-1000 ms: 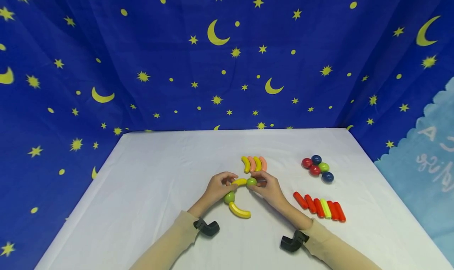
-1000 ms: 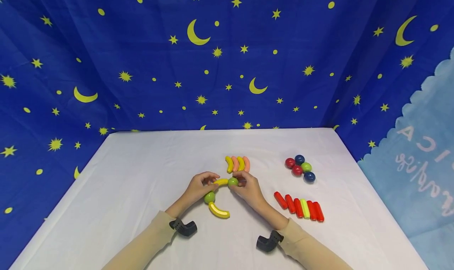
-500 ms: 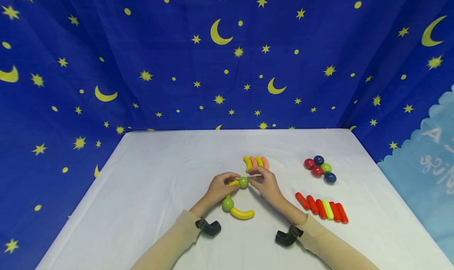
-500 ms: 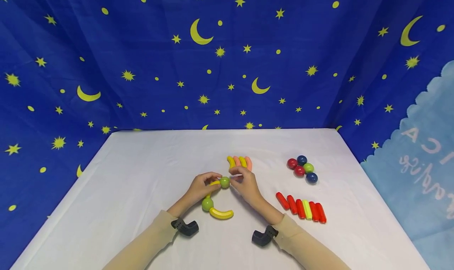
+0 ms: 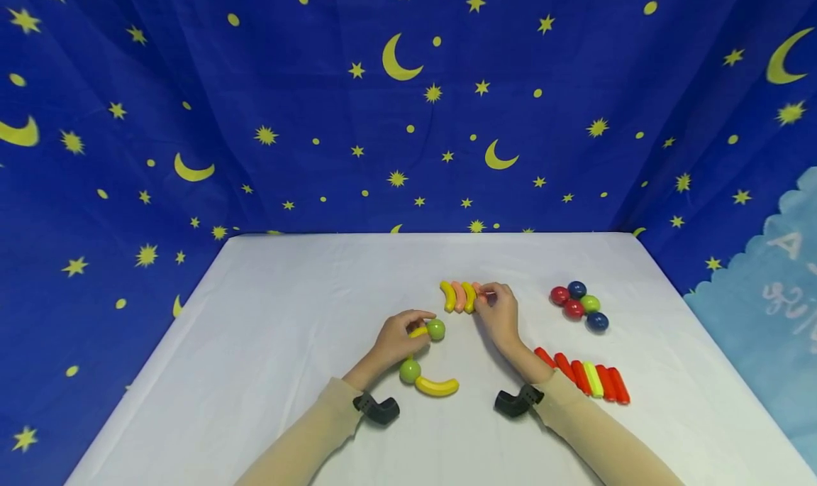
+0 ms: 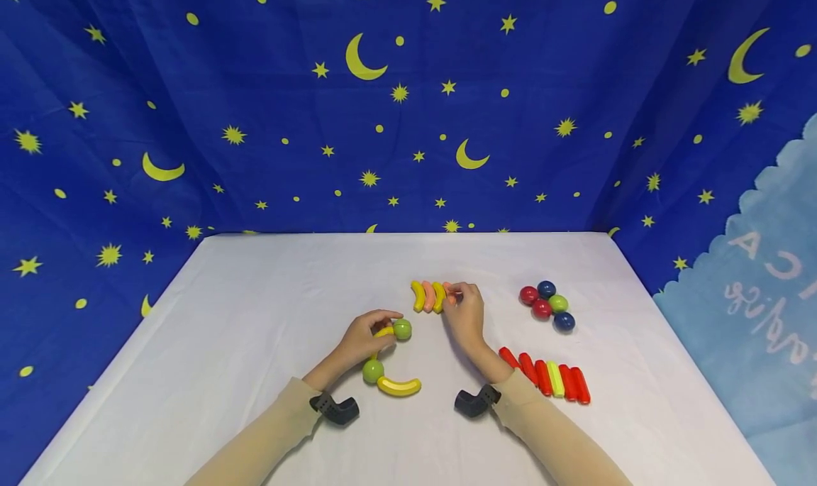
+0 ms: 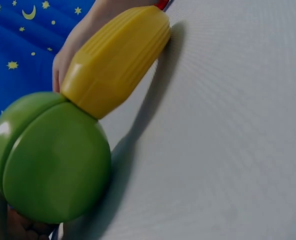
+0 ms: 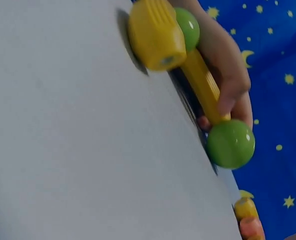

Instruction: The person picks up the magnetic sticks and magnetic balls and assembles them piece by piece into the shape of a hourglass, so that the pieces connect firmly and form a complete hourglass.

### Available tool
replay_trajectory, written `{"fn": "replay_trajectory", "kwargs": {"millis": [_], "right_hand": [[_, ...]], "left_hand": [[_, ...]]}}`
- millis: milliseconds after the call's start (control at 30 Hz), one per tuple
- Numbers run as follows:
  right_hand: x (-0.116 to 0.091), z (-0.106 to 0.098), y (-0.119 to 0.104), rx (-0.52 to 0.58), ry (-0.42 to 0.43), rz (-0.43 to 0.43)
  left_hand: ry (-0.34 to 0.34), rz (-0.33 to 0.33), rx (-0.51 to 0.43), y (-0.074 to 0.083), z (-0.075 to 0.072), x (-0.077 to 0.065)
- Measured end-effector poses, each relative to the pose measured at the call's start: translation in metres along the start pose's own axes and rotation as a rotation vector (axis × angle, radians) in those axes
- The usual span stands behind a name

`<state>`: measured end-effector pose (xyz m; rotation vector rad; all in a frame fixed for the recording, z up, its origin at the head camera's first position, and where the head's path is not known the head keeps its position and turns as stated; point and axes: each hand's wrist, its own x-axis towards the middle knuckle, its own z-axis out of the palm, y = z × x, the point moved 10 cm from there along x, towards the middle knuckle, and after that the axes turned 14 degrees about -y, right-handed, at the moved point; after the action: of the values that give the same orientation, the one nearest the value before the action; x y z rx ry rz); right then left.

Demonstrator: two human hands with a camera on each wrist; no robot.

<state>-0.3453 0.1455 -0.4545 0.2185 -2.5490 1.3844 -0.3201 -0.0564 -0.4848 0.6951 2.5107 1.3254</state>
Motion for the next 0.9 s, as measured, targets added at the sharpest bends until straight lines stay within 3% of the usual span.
{"fn": "replay_trajectory", "kwargs": {"millis": [433,667,900], "right_hand": [[-0.007,-0.014,0.019,-0.067,-0.030,0.128],[-0.024,-0.025,0.026,-0.018,-0.012,0.162],[-0.039,-0.009,0.005,0.086,-0.104,0.079]], "left_hand": [[-0.004,0.003,-0.042,-0.003,0.001,-0.001],[0.021,0.003,-0.048,-0.002,0.000,-0.001],[0.040,-0.020,-0.043,-0.002,-0.003,-0.002]]}}
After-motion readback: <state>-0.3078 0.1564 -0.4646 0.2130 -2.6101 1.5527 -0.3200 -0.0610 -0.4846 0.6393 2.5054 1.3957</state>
